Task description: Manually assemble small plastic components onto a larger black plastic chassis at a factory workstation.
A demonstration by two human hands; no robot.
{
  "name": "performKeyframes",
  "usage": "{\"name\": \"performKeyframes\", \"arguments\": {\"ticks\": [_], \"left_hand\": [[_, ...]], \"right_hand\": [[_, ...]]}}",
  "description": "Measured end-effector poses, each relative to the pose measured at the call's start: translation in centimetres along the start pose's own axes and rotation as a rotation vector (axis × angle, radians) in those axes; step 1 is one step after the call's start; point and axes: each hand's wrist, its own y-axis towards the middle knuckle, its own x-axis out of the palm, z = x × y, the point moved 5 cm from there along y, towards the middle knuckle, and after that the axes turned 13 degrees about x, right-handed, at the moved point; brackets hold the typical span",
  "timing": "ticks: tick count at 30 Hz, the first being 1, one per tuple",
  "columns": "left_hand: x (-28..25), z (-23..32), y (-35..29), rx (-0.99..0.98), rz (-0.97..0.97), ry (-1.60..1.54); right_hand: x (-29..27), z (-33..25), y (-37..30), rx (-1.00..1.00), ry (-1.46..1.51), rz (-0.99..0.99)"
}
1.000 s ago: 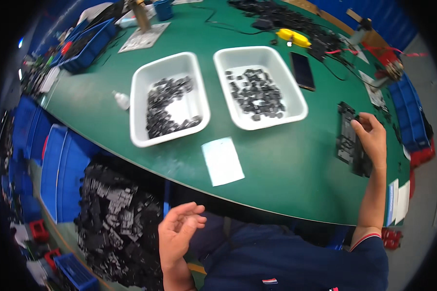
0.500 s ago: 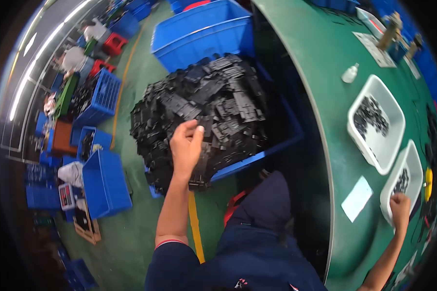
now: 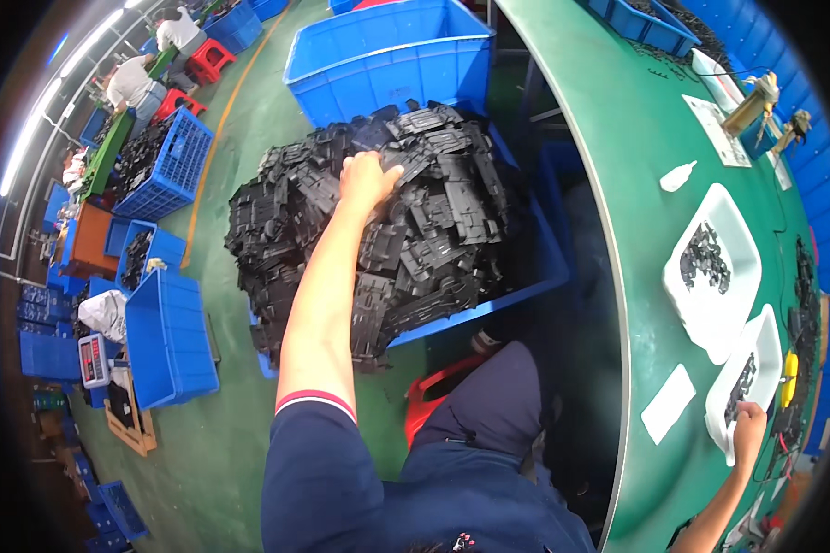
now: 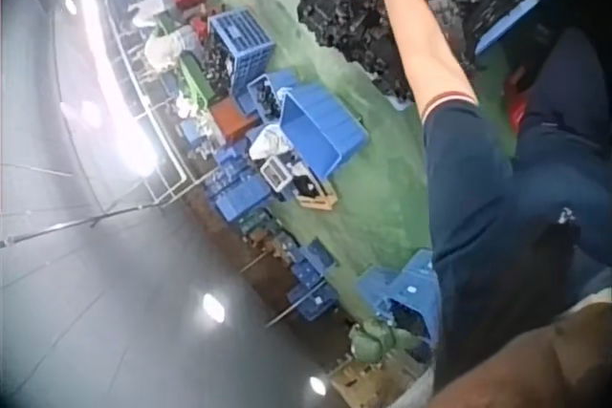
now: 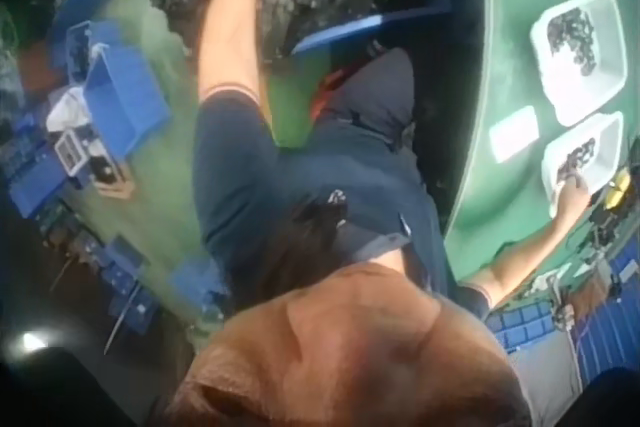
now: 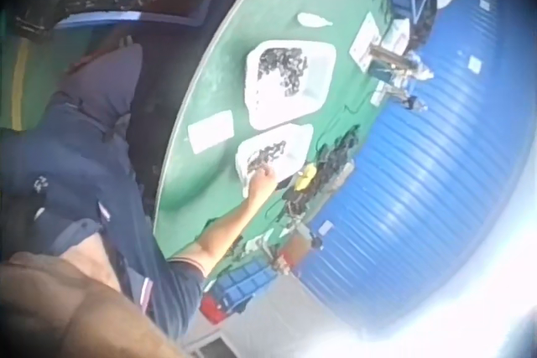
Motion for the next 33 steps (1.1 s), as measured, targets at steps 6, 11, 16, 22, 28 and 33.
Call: {"name": "performKeyframes", "arguments": {"ticks": [6,11,16,22,28,33], "left_hand": [[3.6,1.9,3.1,-0.076,-0.458,0.368],[2.1,1.9,2.4,-0.088,-0.287,0.349],[1.2,0.9,4.0,-0.053,-0.207,0.259],[-6.0,3.9,-3.4,-0.135,0.068,-0.666],[-6.0,15.9,-13.4,-0.197,-0.177,-1.642],[-4.4,25.0,-17.9,-0.078,-0.384,-1.954]], "right_hand": [[-1.8,5.3,-1.8,0.138,0.215,0.022],[-3.6,4.1,-4.8,0.261,0.411,-0.035],[-3.8,4.8,-5.6,0.276,0.504,-0.033],[-4.1,2.7,-5.9,0.222,0.597,-0.014],[-3.8,-2.0,-7.9,0.114,0.843,-0.120],[-2.9,-7.4,-10.6,0.053,1.081,-0.280]]}}
